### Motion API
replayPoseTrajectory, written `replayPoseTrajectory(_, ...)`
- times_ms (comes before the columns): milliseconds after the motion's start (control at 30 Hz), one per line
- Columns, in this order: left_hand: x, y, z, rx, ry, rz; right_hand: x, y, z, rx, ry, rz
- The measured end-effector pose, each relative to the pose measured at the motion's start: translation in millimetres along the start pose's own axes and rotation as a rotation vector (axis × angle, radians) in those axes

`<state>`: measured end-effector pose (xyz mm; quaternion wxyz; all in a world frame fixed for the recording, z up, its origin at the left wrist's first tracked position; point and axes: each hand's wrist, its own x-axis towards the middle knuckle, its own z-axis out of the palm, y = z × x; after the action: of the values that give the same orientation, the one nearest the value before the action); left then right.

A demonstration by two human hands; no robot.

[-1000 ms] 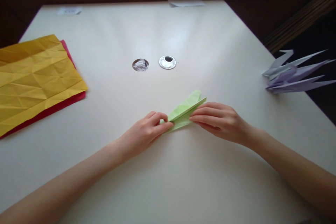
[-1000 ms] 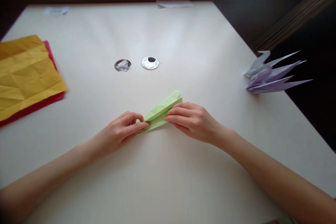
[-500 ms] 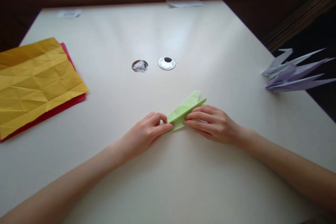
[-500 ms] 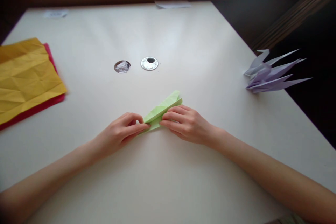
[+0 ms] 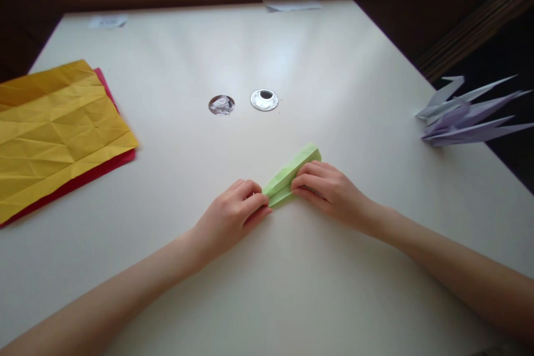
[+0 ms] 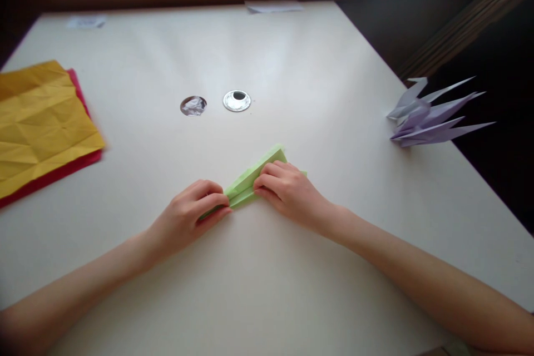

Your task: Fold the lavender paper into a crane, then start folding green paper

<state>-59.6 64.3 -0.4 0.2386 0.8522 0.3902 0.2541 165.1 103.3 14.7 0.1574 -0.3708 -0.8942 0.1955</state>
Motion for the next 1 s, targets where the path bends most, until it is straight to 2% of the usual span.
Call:
replayPoseTrajectory(167,0,2,2.1,-0.025,0.016,-0.053,1,-5,0,0.011,-0.024,0.087)
replayPoseTrajectory(367,1,1,3.6,-0.059,0.016,-0.097,-2,-5,4,-0.003,0.058,0.172)
replayPoseTrajectory(567,1,1,4.8,-0.056,0.005,-0.097,-2,1,10,-0.01,0.164,0.172)
replayPoseTrajectory(767,1,2,4.7,-0.018,0.009,-0.061,0,0,12,0.016,0.192,0.231)
replayPoseTrajectory(1000,0,3,4.0,0.074,-0.02,-0.028,0,0,13,-0.027,0.197,0.206)
